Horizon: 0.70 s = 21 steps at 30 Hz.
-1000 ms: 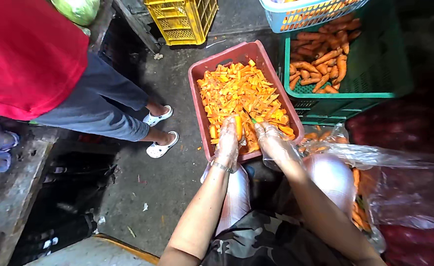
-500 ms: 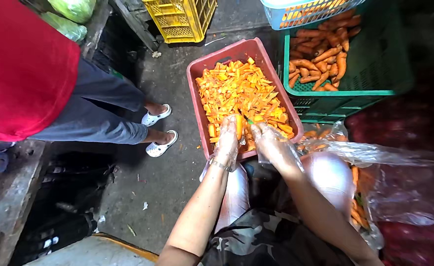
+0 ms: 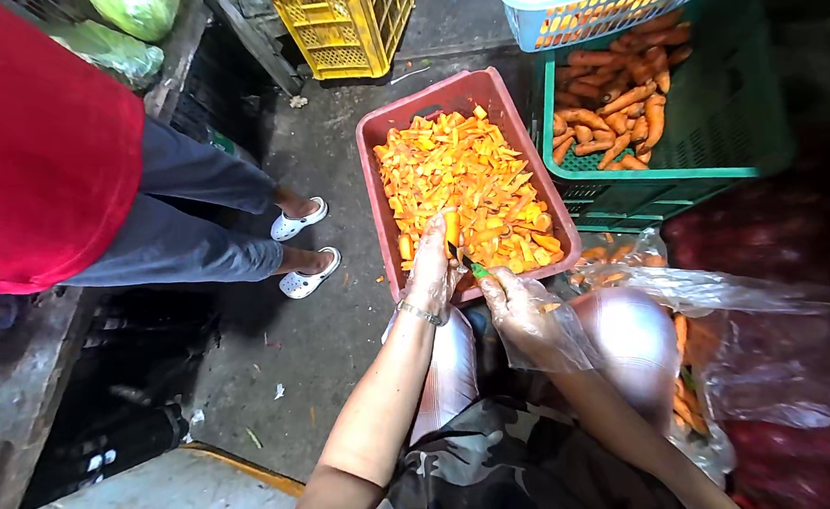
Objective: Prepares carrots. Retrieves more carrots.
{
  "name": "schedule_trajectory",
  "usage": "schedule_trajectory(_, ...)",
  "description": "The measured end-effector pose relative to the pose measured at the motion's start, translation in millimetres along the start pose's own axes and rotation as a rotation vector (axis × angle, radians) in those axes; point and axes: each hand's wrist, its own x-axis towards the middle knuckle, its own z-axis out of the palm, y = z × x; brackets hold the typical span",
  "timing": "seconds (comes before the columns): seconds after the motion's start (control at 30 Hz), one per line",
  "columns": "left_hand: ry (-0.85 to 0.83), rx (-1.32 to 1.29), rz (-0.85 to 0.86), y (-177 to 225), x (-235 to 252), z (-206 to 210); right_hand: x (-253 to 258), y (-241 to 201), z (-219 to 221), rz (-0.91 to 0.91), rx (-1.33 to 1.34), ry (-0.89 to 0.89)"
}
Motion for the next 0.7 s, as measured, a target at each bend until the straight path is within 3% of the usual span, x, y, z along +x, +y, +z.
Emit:
schedule_trajectory(0.37, 0.015, 0.146, 0.039, -4, 4, -2, 41, -5, 4, 0.095, -0.028, -0.019)
schedule_trajectory(0.53, -0.047, 0.091, 0.045, -4, 2, -2, 70, 5, -8, 0.291, -0.029, -0.031)
schedule_trajectory(0.7, -0.060, -0.037, -0.003, -1, 3, -3, 27, -2, -12, 0.023, 0.040, -0.048)
